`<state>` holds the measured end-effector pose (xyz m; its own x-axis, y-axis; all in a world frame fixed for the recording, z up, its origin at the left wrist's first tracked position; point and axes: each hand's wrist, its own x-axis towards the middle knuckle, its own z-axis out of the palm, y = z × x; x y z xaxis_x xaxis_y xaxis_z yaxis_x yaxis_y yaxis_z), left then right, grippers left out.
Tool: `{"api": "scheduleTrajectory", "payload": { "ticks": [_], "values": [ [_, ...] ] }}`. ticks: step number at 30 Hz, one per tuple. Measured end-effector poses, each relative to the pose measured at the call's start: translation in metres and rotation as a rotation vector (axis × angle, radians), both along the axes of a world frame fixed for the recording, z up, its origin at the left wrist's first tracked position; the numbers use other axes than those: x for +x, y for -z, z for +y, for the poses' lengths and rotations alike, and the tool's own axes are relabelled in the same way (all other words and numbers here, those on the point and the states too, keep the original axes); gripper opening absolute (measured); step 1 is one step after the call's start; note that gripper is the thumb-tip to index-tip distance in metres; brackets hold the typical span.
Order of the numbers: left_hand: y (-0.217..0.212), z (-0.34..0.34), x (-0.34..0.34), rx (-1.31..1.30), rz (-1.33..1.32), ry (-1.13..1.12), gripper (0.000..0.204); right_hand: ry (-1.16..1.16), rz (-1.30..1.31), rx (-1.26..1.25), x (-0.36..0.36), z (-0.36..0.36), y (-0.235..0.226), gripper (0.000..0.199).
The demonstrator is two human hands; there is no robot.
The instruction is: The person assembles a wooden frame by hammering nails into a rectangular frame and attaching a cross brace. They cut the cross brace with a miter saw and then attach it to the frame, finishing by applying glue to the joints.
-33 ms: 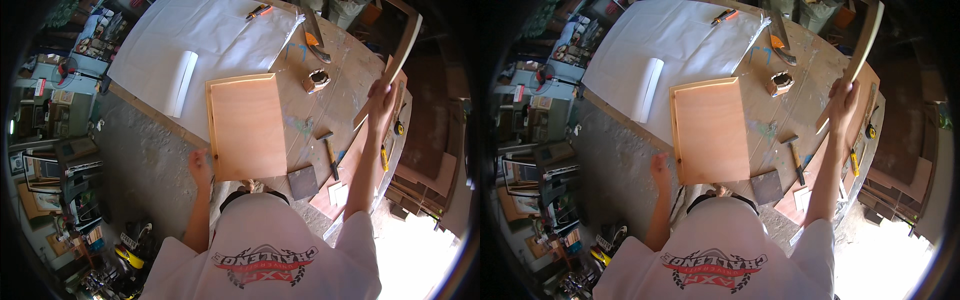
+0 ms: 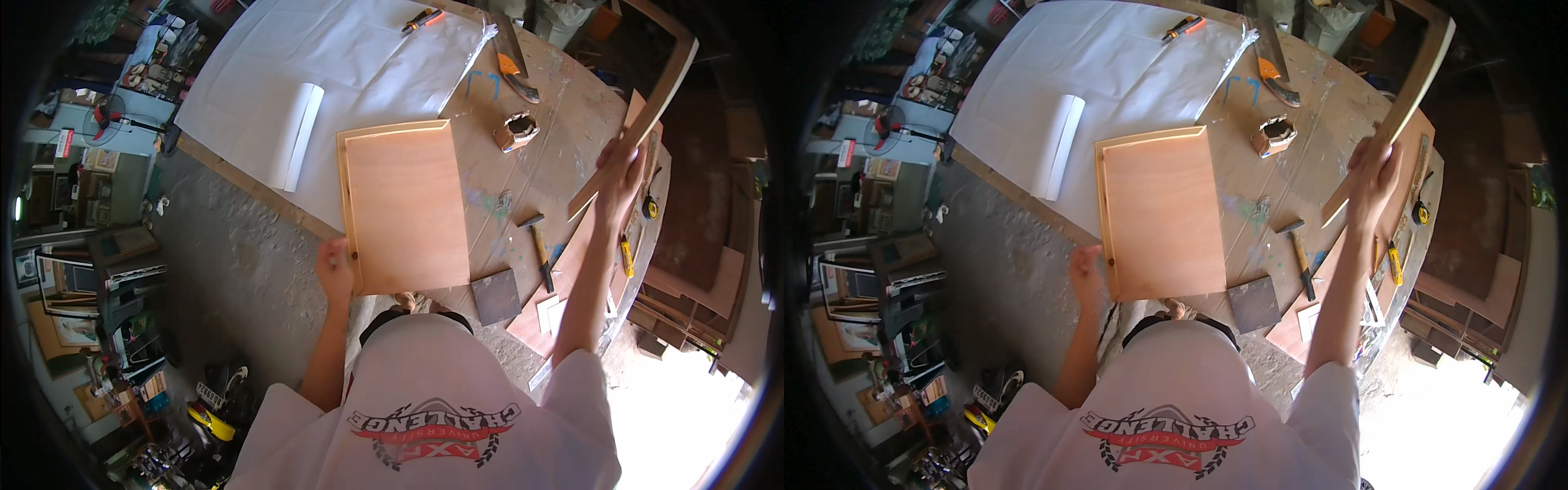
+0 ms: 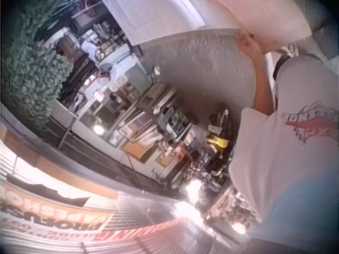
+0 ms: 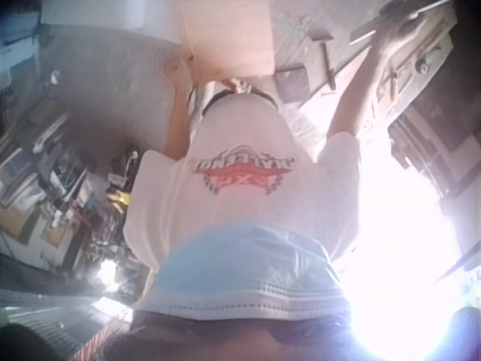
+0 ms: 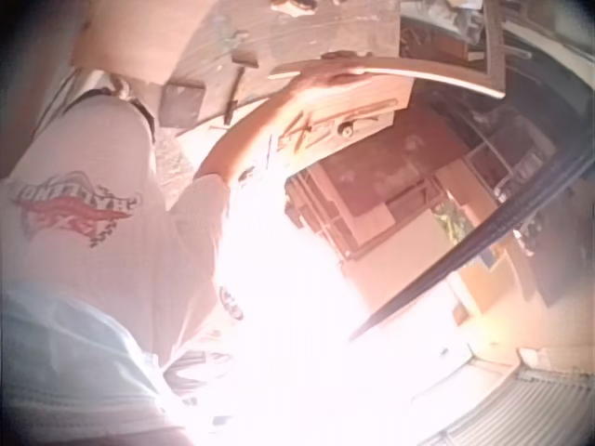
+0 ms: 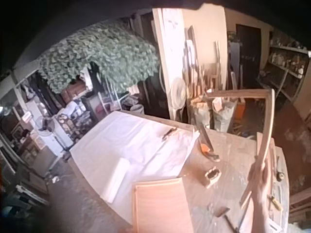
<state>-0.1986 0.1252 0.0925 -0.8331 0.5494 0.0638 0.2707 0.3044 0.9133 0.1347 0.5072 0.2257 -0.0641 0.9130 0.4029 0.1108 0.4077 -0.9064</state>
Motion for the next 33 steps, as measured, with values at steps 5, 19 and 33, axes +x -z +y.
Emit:
{"api": "scheduleTrajectory", "payload": {
  "ticks": [5, 19, 33],
  "values": [
    [-0.081, 0.063, 0.034, 0.112, -0.023, 0.474, 0.015, -0.161, 0.684, -0.330, -0.077, -0.130, -0.028, 0.038],
    [-0.147, 0.028, 0.042, -0.117, 0.374, 0.843, 0.041, -0.369, 0.368, -0.431, -0.162, -0.283, 0.020, 0.032],
    [-0.216, 0.011, -0.064, -0.520, 0.601, 1.051, 0.033, -0.162, -1.103, 0.500, -0.105, -0.249, -0.034, 0.048]
  ]
}}
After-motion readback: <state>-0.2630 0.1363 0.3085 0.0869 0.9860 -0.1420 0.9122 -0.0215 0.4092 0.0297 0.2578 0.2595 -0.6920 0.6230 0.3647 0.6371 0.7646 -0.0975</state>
